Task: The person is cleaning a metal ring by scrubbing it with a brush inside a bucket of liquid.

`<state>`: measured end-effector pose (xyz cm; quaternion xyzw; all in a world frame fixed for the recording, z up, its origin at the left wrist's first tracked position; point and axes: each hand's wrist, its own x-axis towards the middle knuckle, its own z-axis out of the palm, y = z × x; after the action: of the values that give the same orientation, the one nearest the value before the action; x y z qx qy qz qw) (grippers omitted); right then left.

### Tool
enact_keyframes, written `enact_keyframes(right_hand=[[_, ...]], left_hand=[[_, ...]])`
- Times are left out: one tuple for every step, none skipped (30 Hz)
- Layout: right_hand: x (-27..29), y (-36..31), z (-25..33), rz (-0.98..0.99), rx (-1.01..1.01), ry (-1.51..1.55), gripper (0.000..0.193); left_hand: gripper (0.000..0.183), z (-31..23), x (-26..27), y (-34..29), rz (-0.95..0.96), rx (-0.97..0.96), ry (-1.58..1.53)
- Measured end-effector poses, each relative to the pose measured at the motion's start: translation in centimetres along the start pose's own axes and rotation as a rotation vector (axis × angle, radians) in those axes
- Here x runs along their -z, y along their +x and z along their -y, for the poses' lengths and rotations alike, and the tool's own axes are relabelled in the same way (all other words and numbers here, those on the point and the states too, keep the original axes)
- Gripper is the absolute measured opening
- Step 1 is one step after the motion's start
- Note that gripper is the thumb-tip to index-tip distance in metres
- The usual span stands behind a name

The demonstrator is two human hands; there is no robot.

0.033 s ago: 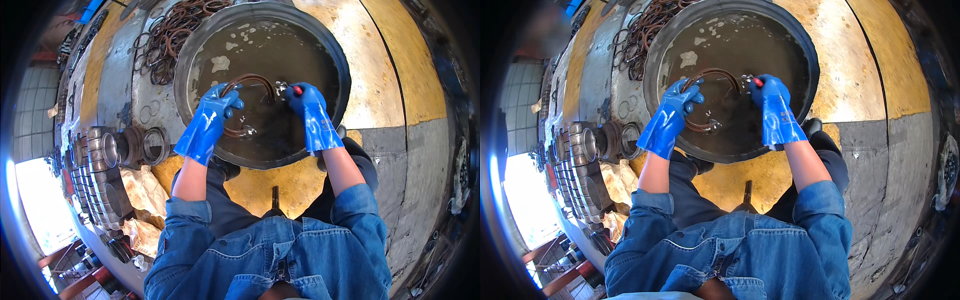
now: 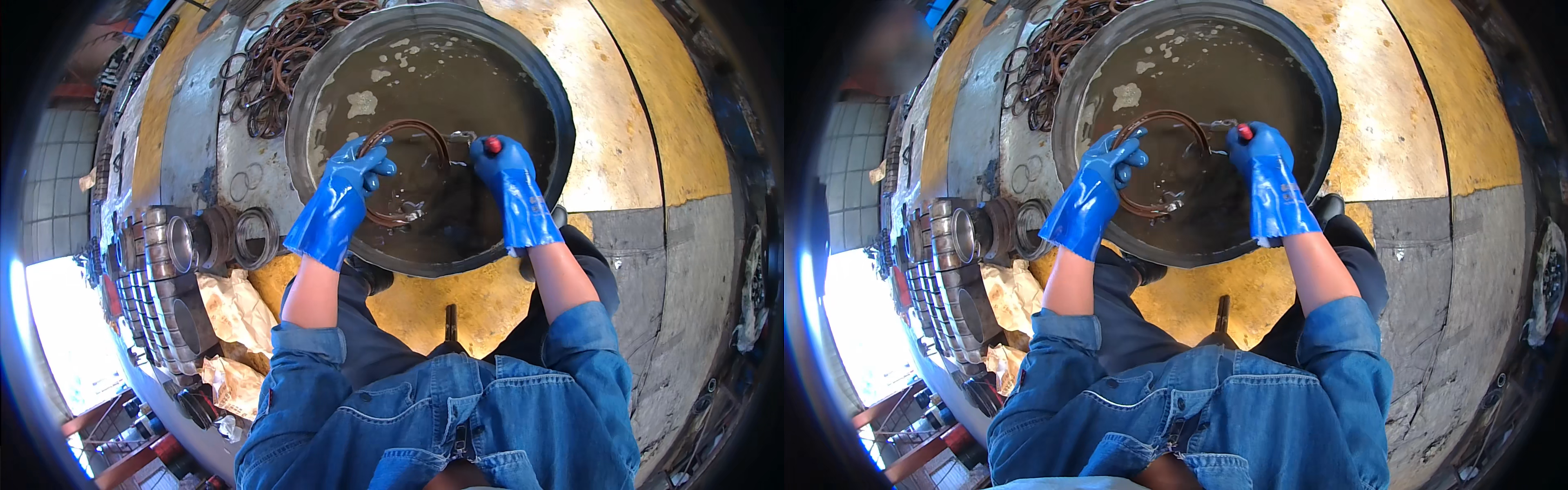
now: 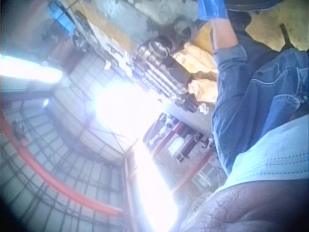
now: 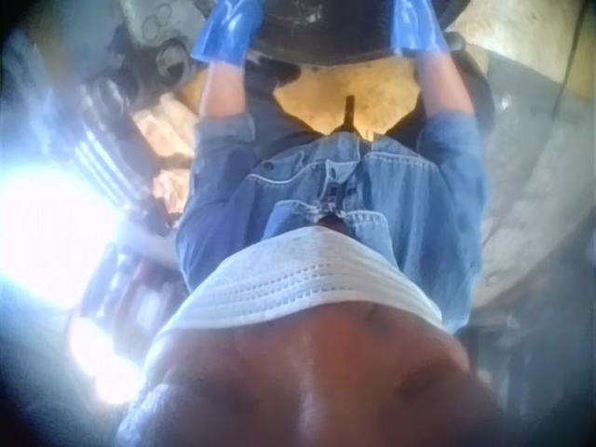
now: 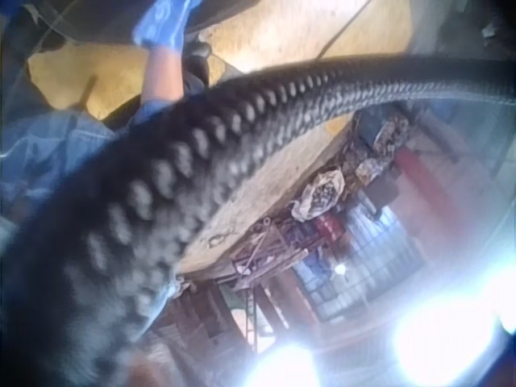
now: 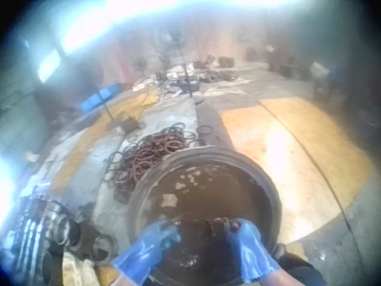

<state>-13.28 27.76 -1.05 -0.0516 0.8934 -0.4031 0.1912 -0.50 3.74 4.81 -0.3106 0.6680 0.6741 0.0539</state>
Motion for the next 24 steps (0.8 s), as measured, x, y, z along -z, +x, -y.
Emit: enact_keyframes(right_hand=[[0.2, 0.4, 0.5, 0.076, -0.039, 0.077, 0.026], [0.1, 0.1, 0.8, 0.088, 0.135, 0.248, 0.023], [0.6, -1.4, 2.4, 0.099, 0.303, 0.41, 0.021], [1.0, -3.1, 4.1, 0.103, 0.473, 0.573, 0.018], [0.7, -4.8, 5.6, 0.204, 0.691, 0.606, 0.019], [-0.1, -5.6, 6.0, 0.249, 0.797, 0.633, 0.026], [-0.9, -5.6, 6.3, 0.177, 1.011, 0.517, 0.03], [-1.0, -5.4, 6.3, 0.207, 1.019, 0.425, 0.03], [-1.6, -4.8, 5.5, 0.148, 1.018, 0.398, 0.03], [-1.9, -4.1, 4.8, 0.082, 1.015, 0.368, 0.03], [-2.5, -3.2, 3.9, -0.071, 1.015, 0.407, 0.029], [-2.2, -3.3, 4.3, -0.117, 0.893, 0.455, 0.026], [-2.3, -2.9, 4.2, -0.142, 0.773, 0.476, 0.021], [-2.1, -2.8, 4.3, -0.143, 0.584, 0.501, 0.019], [-1.6, -2.7, 4.3, -0.148, 0.394, 0.519, 0.018], [-0.4, -2.4, 4.5, -0.07, 0.212, 0.457, 0.019], [-1.9, -1.2, 2.8, -0.09, 0.165, 0.612, 0.022], [-1.8, -0.6, 2.1, -0.032, 0.046, 0.518, 0.024], [-1.7, -0.1, 1.4, 0.026, -0.072, 0.423, 0.026], [-2.0, -0.1, 0.7, 0.083, -0.136, 0.435, 0.027], [-2.0, -0.7, 1.0, 0.148, -0.198, 0.447, 0.027], [-2.0, -1.5, 1.2, 0.213, -0.26, 0.457, 0.028], [-1.8, -2.3, 1.3, 0.286, -0.204, 0.473, 0.028], [-1.3, -3.3, 1.4, 0.355, -0.147, 0.489, 0.028]], left_hand=[[0.027, 0.3, 0.5, 0.5, -0.02, 0.039, -0.053], [0.025, 0.6, 1.0, 0.8, -0.039, 0.078, -0.106], [0.024, 1.1, 0.8, 0.9, -0.062, 0.079, -0.115], [0.023, 1.2, 0.4, 0.9, -0.083, 0.076, -0.12], [0.022, 1.1, 0.2, 0.9, -0.105, 0.073, -0.118], [0.022, 2.0, 0.6, 1.3, -0.114, 0.046, -0.165], [0.023, 3.2, 1.0, 1.9, -0.119, 0.018, -0.213], [0.024, 4.4, 1.5, 2.5, -0.126, -0.01, -0.259], [0.023, 4.0, 0.7, 2.3, -0.11, 0.02, -0.244], [0.023, 2.6, -0.5, 1.6, -0.087, 0.045, -0.228], [0.022, 1.6, -1.6, 1.0, -0.065, 0.071, -0.212], [0.025, 1.2, -1.8, 0.5, -0.094, 0.098, -0.252], [0.027, 1.0, -1.6, 0.2, -0.077, 0.084, -0.267], [0.029, 0.9, -1.4, 0.0, -0.061, 0.071, -0.281], [0.031, 0.7, -1.4, -0.1, -0.039, 0.058, -0.297], [0.035, 0.5, -1.6, -0.2, -0.06, 0.03, -0.283], [0.035, 0.6, -1.5, -0.2, -0.064, -0.006, -0.311], [0.034, 0.6, -1.4, -0.2, -0.066, -0.043, -0.338], [0.034, 0.7, -1.4, -0.1, -0.067, -0.079, -0.365], [0.034, 0.6, -1.4, 0.0, -0.101, -0.104, -0.371], [0.035, 0.7, -1.3, 0.0, -0.114, -0.116, -0.366], [0.037, 0.8, -1.0, 0.1, -0.127, -0.127, -0.362], [0.039, 0.8, -0.8, 0.1, -0.14, -0.138, -0.357], [0.037, 0.8, -0.6, 0.2, -0.163, -0.117, -0.362]])
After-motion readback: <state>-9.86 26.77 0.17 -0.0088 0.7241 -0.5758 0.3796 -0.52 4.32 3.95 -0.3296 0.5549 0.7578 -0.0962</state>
